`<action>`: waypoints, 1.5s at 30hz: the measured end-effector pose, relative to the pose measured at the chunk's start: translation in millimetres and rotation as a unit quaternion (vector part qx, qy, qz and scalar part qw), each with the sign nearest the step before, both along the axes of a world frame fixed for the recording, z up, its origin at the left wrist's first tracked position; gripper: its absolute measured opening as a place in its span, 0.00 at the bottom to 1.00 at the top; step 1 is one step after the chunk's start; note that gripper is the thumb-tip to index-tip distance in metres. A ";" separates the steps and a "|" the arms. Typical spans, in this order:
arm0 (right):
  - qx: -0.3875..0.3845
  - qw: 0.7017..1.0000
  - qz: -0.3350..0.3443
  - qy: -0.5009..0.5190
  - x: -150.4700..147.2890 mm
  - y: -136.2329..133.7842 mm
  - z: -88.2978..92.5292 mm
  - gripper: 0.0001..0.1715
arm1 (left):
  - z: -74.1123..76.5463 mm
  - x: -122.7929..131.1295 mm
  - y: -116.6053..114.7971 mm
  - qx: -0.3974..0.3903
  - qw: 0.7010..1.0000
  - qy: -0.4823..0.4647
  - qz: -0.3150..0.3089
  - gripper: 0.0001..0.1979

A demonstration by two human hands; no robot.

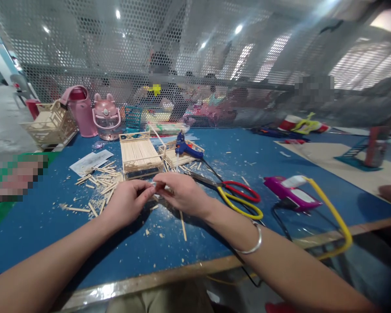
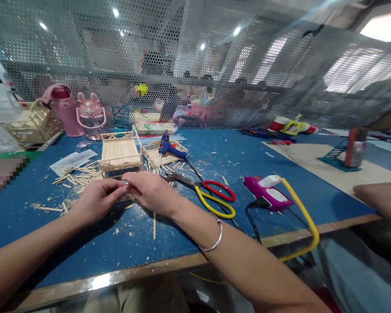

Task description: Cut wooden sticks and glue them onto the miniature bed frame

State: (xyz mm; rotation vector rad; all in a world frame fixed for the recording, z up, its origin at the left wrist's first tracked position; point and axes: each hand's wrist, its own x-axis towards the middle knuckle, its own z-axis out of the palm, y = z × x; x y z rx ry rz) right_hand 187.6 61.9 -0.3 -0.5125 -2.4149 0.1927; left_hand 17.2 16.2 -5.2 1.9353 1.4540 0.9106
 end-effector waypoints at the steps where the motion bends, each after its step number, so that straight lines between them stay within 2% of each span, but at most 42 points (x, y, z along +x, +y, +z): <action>1: -0.008 1.000 -0.001 0.019 0.4 0.9 0.5 0.10 | 0.0 -0.4 0.3 0.000 1.000 -0.011 -0.003 0.15; 3: -0.041 0.998 -0.004 0.049 1.6 3.3 2.7 0.11 | 0.0 -0.6 0.6 -0.008 0.999 -0.045 -0.005 0.16; 6: -0.097 0.994 0.011 0.054 3.4 6.8 6.5 0.07 | 0.1 0.7 0.5 -0.029 0.995 -0.100 -0.009 0.16; 8: -0.119 0.991 0.021 0.057 4.1 7.8 8.0 0.07 | 0.1 2.4 0.0 -0.040 0.992 -0.123 -0.010 0.15; 14: -0.142 0.988 0.019 0.054 6.0 5.9 13.1 0.06 | -0.4 4.9 -1.3 -0.043 0.991 -0.124 -0.014 0.15; 17: -0.134 0.990 -0.025 0.021 11.6 9.9 18.7 0.06 | -1.9 2.0 -0.3 -0.030 0.997 -0.061 0.033 0.12; 20: -0.114 0.989 -0.068 -0.065 17.4 16.6 21.5 0.06 | -4.0 -1.0 1.7 -0.012 0.996 0.045 0.076 0.08; 22: -0.087 0.983 -0.077 -0.143 18.2 19.8 19.5 0.06 | -4.6 -0.8 2.9 0.006 0.993 0.098 0.062 0.04; 24: -0.059 0.975 -0.082 -0.199 15.9 20.8 15.0 0.05 | -4.4 1.5 4.3 0.036 0.988 0.149 0.020 0.10; 27: -0.023 0.965 -0.093 -0.245 10.4 19.2 7.1 0.06 | -3.7 6.3 7.5 0.062 0.963 0.259 -0.037 0.13; 30: 0.004 0.958 -0.106 -0.266 7.0 16.0 2.5 0.09 | -4.5 8.7 12.0 0.048 0.939 0.335 -0.060 0.15; 37: 0.038 0.947 -0.096 -0.303 4.2 11.6 4.5 0.12 | -5.7 5.9 17.9 0.038 0.923 0.372 -0.087 0.13; 40: 0.033 0.949 -0.112 -0.294 2.5 14.2 5.1 0.11 | -5.6 4.8 17.6 0.046 0.921 0.375 -0.095 0.13; 45: 0.013 0.947 -0.098 -0.305 2.3 16.5 5.3 0.10 | -4.9 2.8 18.1 0.051 0.920 0.375 -0.102 0.13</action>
